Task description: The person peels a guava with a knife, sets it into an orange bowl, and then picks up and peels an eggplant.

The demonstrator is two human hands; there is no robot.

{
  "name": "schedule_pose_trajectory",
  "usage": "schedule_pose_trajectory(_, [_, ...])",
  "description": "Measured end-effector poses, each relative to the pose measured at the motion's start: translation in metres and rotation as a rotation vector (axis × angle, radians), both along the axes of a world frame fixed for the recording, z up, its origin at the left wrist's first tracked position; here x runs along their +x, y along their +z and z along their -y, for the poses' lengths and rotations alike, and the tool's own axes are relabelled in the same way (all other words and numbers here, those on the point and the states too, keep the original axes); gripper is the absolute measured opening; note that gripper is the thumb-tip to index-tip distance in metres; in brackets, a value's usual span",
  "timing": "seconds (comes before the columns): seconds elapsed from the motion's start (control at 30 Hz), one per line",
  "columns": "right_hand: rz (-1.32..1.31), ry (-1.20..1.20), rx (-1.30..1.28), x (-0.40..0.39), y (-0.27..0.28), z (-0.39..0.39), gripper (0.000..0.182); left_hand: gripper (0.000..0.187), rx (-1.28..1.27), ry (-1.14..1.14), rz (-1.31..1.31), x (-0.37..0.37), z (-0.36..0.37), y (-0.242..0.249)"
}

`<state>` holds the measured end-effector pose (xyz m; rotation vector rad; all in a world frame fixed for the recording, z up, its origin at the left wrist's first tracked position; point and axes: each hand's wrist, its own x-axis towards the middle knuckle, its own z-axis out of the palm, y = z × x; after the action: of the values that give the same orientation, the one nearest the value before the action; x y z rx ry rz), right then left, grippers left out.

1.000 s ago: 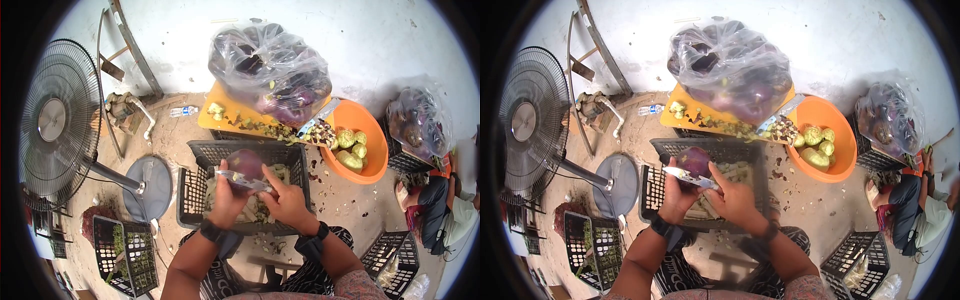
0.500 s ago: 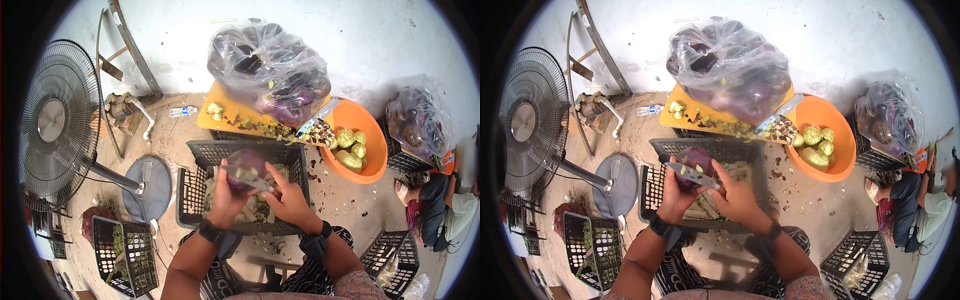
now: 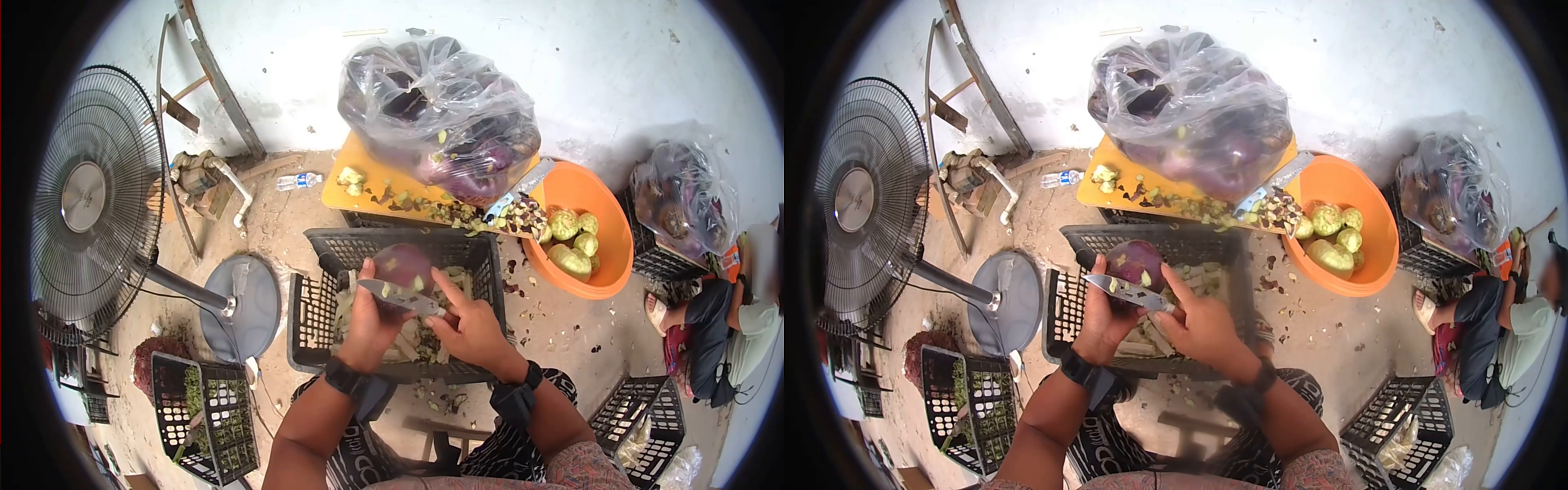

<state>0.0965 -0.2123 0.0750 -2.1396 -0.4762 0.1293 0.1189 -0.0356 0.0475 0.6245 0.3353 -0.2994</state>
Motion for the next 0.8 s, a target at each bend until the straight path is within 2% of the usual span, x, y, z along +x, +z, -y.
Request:
schedule_pose_trajectory(0.13, [-0.046, 0.018, 0.003, 0.0001, -0.0003, 0.002, 0.074, 0.063, 0.007, -0.003, 0.019, 0.0007, -0.0011, -0.0037])
schedule_pose_trajectory(0.3, [0.0, 0.002, -0.023, -0.0023, -0.0054, -0.0013, 0.077, 0.057, -0.02, -0.006, 0.093, 0.0002, 0.0004, -0.0023])
schedule_pose_trajectory(0.8, [-0.024, 0.009, 0.011, 0.0005, 0.0008, 0.0004, 0.073, 0.058, -0.02, -0.013, 0.025, 0.0006, -0.0026, -0.0028])
